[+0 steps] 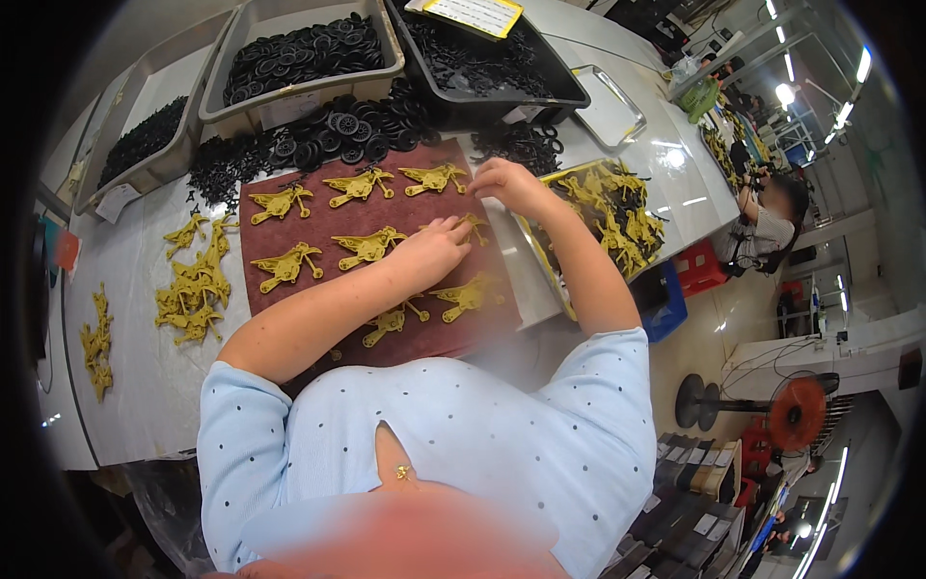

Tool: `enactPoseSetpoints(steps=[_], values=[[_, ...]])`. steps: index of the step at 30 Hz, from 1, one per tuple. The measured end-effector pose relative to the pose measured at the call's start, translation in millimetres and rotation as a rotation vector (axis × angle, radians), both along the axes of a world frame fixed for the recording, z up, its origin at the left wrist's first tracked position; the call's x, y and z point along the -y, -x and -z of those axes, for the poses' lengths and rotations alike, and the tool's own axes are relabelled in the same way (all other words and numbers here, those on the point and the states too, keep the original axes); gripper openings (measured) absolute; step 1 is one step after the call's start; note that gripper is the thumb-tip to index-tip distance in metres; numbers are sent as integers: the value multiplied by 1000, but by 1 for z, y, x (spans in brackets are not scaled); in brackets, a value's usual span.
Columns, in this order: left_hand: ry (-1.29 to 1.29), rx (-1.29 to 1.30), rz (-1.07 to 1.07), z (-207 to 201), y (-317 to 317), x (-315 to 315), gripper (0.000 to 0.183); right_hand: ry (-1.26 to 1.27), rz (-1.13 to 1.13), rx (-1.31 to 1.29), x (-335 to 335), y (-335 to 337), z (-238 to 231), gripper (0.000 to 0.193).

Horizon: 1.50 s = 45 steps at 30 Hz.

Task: The person assembles toy motorcycles by fitting plastic body pieces and wheels together by hand, then places the assembled toys onto a tray. Afterwards, the person snaps pairs of plastic motorcycle frame pieces together and lays them out on a cloth mat.

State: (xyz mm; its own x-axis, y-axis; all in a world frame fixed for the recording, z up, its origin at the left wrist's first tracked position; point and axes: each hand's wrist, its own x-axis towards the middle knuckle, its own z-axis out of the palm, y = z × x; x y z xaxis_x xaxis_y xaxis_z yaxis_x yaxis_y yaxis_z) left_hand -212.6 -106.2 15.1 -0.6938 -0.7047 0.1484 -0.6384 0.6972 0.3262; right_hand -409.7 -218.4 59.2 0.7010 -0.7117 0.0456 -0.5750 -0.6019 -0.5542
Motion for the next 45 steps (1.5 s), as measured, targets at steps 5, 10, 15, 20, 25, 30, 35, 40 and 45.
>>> enactPoseSetpoints(steps=[5, 10, 15, 20, 25, 30, 35, 40, 45], values=[[234, 61, 33, -2, -4, 1, 31, -93, 8, -187, -4, -5, 1, 24], [317, 162, -84, 4, 10, -18, 34, -56, -38, -256, -1, -11, 6, 25], [206, 164, -83, 4, 11, -16, 38, 154, -157, -302, -9, -22, 3, 20], [144, 139, -67, 2, 11, -14, 39, 233, -223, -420, -7, -34, 6, 7], [150, 67, -138, 3, 16, -19, 37, 256, -279, -427, 1, -35, 17, 5], [-2, 47, -198, 2, 30, -25, 35, 310, -383, -344, 3, -32, 27, 4], [138, 93, -159, 15, 27, -28, 38, 190, -218, -239, 11, -19, 14, 19], [128, 85, -178, 14, 33, -30, 34, 266, 296, -155, 38, 24, -1, 27], [144, 188, -215, -3, 29, -35, 40, 410, 284, -285, 39, 19, 14, 20]])
